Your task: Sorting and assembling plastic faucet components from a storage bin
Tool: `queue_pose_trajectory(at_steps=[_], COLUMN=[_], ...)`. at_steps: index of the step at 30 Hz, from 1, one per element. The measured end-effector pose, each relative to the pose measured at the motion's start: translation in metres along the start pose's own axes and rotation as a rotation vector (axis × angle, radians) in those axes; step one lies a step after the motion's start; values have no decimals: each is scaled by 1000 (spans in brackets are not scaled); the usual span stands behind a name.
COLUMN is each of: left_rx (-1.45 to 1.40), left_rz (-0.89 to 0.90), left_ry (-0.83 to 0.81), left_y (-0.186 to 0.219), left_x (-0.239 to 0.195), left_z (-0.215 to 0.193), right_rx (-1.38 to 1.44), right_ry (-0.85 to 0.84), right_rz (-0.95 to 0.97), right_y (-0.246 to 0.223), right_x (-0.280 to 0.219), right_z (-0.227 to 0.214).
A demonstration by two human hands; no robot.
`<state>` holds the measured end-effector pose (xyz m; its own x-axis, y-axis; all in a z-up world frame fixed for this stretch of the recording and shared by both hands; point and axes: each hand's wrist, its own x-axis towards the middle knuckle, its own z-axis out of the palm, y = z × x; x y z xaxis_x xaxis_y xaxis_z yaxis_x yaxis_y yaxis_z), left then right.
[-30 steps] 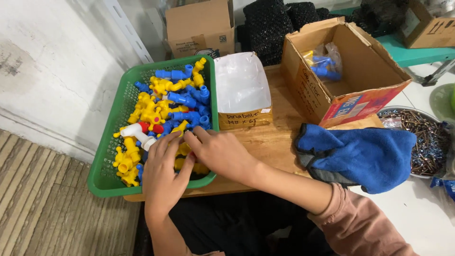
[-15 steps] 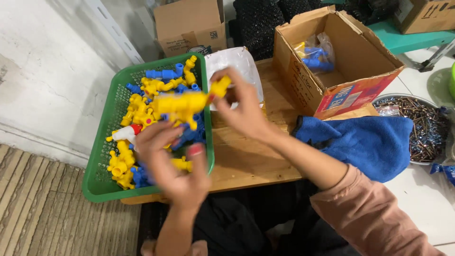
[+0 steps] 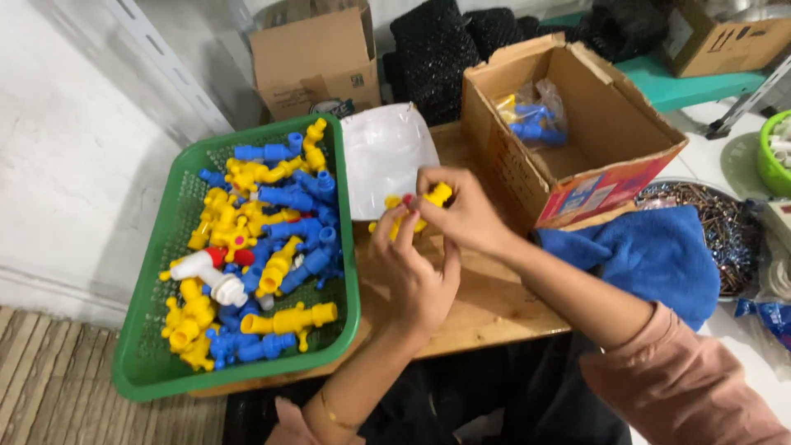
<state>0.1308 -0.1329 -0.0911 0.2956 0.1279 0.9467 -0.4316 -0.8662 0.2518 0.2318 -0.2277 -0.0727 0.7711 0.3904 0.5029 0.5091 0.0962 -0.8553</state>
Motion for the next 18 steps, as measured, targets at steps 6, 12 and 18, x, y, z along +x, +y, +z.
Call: queue_pose_trajectory(at_steps=[6,12,18], left_rx=[39,-341,-649], left_rz=[-59,-103,-299], left_ry=[42,-46,-436], left_y=[-5,-19,-4], left_x=[3,15,-18], left_z=[-9,-27,-53], right_rx=[51,-725,-1556], right_ry=[-73,-330,14], right_rz=[2,-28,390], right_y=[-13,-166,-86], right_x=[-13,-48,-179], right_z=[8,-24,-97])
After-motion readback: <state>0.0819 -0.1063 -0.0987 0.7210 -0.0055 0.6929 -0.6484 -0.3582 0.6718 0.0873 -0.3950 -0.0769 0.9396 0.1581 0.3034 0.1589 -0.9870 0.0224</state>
